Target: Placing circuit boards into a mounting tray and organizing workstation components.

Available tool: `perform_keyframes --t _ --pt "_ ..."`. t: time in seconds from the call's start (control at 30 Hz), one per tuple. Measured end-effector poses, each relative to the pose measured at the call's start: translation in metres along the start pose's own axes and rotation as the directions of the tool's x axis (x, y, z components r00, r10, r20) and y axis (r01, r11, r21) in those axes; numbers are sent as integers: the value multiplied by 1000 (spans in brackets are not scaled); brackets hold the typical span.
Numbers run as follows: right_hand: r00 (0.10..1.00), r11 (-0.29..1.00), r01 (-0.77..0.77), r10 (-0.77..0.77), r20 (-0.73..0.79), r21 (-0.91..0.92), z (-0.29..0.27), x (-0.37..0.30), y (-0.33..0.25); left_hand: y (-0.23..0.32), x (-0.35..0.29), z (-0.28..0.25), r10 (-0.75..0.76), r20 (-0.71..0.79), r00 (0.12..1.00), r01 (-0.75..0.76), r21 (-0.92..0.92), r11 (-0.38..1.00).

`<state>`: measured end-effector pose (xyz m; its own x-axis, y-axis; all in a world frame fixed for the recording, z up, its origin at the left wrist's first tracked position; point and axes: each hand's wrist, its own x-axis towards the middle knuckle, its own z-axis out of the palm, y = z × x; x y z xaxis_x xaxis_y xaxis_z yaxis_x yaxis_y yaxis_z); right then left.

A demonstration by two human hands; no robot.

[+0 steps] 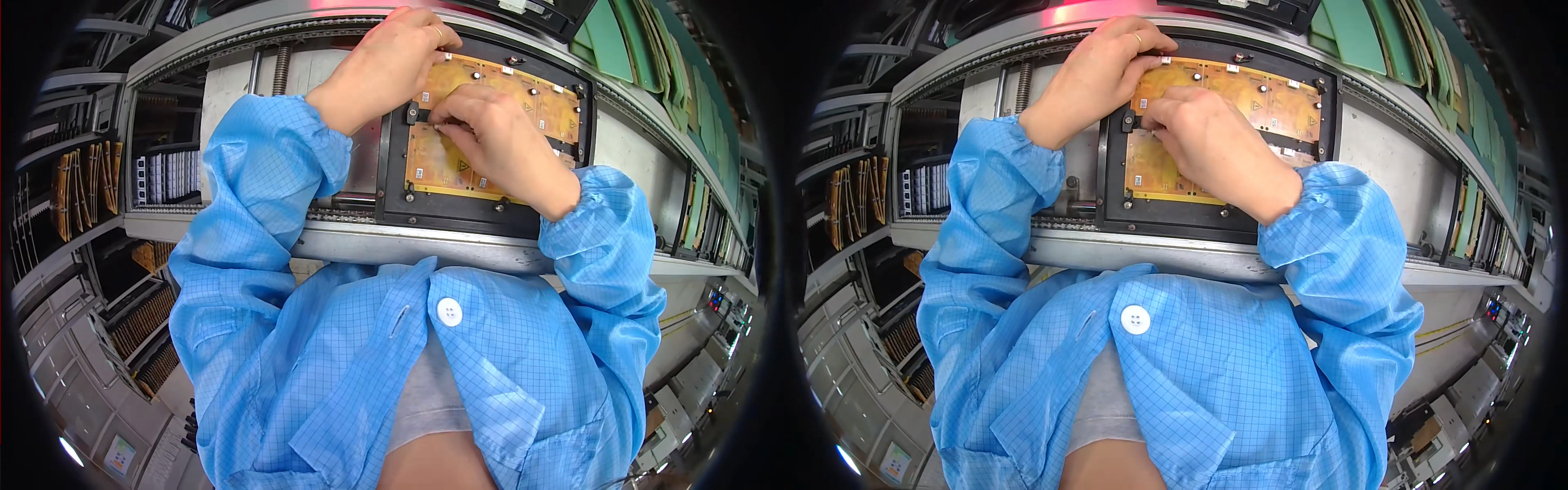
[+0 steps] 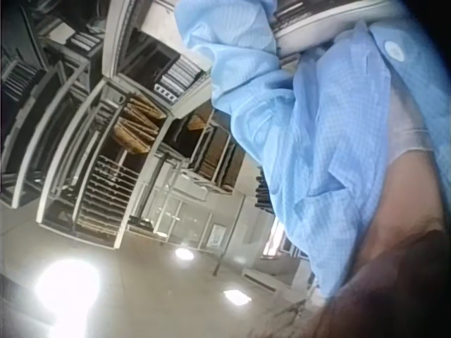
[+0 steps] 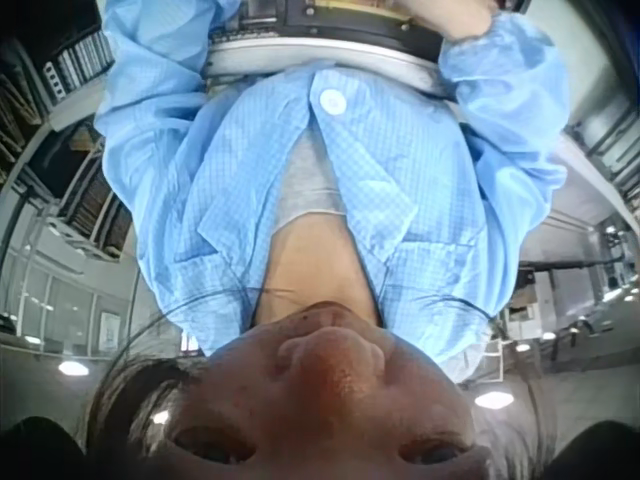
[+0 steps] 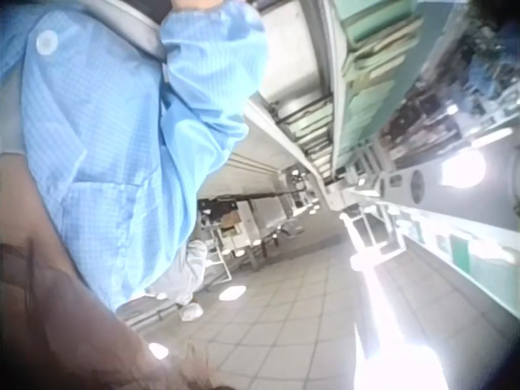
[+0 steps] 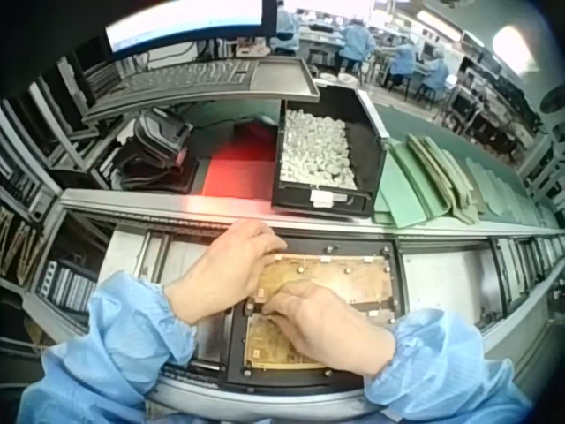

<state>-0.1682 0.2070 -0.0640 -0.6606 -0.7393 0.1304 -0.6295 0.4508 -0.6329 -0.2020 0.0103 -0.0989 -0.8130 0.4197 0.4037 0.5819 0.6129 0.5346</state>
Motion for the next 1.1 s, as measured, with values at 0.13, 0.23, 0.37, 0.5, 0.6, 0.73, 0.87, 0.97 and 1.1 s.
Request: perform_keyframes --t 0.13,0.23,0.37,0.5,0.6,0.73,0.87,0.97,1.1 --pt "998 998 -65 65 13 15 0 4 -5 1 -5 -8 22 -139 990 -30 -52 998" --pt "997 997 -78 77 22 15 2 4 -2 3 -9 -18 -117 -102 988 96 -194 976" --pt "1000 998 -25 26 15 -64 6 -4 -1 12 -15 -27 -130 -150 980 125 -40 991" --pt "997 999 -6 2 -72 -52 3 -13 5 15 -30 -40 -231 -76 970 234 29 972" --pt "971 996 -80 87 -223 39 -49 -18 14 18 -59 -52 -335 25 942 333 39 942" --pt "807 888 -449 356 -471 -97 -140 -47 81 30 -75 -42 -460 303 834 549 -383 743" --pt "810 738 -508 235 -537 -444 -166 -73 154 30 -84 -34 -440 303 845 533 -416 737" --pt "815 745 -515 272 -512 -423 -138 -39 139 20 -93 -35 -374 319 871 489 -479 729" --pt "804 665 -583 388 -450 -467 -84 26 108 8 -98 -33 -282 303 910 406 -522 750"
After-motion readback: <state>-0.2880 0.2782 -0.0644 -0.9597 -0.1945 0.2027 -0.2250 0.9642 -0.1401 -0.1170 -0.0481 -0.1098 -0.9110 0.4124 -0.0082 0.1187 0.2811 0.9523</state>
